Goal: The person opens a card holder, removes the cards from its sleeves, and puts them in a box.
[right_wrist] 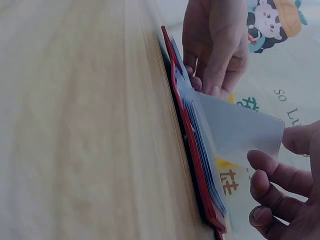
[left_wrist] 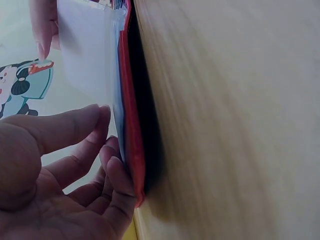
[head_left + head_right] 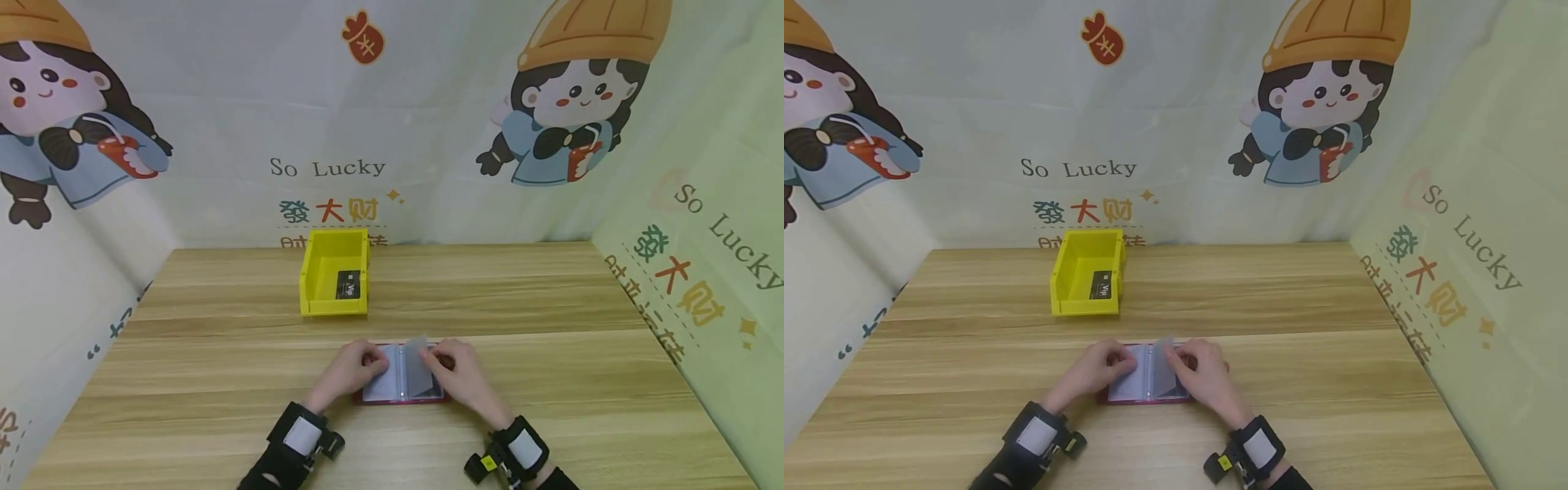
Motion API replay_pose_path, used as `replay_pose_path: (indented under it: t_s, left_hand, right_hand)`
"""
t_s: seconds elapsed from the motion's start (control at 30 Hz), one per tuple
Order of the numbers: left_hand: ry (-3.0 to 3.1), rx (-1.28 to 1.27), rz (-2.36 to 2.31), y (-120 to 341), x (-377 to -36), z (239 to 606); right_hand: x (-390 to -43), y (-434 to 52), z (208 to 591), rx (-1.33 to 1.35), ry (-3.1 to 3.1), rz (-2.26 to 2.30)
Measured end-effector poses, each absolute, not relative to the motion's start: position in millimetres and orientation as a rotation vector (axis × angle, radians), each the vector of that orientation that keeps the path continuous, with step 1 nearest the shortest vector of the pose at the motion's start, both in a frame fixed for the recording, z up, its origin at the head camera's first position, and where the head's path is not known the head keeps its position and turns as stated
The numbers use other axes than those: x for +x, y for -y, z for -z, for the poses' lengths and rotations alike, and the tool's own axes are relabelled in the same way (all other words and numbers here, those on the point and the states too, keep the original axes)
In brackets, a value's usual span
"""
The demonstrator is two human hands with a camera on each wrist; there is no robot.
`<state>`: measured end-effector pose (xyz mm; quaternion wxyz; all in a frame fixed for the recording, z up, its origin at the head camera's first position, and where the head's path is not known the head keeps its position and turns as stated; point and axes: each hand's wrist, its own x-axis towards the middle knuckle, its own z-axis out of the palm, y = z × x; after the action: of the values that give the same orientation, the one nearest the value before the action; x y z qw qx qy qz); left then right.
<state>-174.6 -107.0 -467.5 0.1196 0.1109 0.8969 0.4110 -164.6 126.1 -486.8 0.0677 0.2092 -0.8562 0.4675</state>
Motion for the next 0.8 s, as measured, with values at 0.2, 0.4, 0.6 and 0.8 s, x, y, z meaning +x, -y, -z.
replay_pose_path:
  t_s: [0.2,0.4,0.6,0.8]
  left_hand:
    - [-2.625,0.314,-1.232,109,-177,469]
    - [-2.602,0.312,-1.269,112,-181,471]
    - [-2.553,0.284,-1.337,114,-181,470]
    - [-2.532,0.319,-1.313,116,-180,468]
  right_hand:
    - [-157,-117,486,0.69,2.571,-1.422]
    - [-152,-109,487,0.707,2.653,-1.447]
    - [-153,-106,490,0.738,2.705,-1.448]
    - [-156,-102,494,0.78,2.726,-1.395]
